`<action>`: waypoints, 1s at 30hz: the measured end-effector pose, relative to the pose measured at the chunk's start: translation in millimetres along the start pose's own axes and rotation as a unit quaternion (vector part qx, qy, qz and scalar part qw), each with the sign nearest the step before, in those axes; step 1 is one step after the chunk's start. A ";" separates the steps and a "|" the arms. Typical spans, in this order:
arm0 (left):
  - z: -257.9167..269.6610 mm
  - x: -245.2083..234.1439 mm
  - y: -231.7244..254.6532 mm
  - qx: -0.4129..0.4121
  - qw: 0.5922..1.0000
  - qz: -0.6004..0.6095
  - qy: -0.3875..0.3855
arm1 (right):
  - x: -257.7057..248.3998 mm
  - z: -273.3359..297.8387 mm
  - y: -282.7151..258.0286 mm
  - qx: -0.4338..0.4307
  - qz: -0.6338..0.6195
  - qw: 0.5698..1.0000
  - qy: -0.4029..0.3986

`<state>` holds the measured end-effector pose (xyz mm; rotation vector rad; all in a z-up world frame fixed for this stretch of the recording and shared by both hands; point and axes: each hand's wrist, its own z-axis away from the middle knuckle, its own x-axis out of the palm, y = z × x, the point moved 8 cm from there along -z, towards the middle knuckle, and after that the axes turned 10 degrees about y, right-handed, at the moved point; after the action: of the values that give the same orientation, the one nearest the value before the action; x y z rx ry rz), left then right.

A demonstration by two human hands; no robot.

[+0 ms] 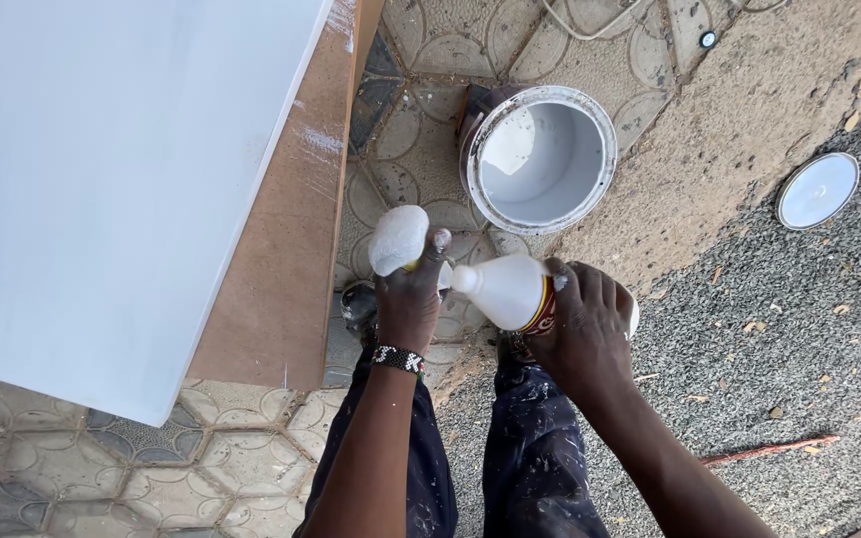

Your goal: Painting furniture panels with white paint using a sponge applicator.

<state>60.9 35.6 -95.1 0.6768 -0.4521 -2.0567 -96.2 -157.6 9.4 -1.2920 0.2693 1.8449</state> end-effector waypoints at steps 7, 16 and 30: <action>28.8 31.9 15.9 0.554 0.731 -0.394 0.060 | 11.7 8.4 -12.4 0.013 0.069 0.995 -0.068; 24.8 12.0 44.2 0.503 0.782 -0.369 0.005 | 17.6 7.4 -1.5 0.068 0.052 0.995 -0.055; 22.2 14.8 29.3 0.504 0.748 -0.413 -0.122 | 26.6 15.2 15.7 0.021 0.067 0.997 -0.039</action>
<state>59.5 8.9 -65.9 1.4294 -1.7562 -2.6424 -120.8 -144.7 -10.9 -1.1945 0.3582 1.9874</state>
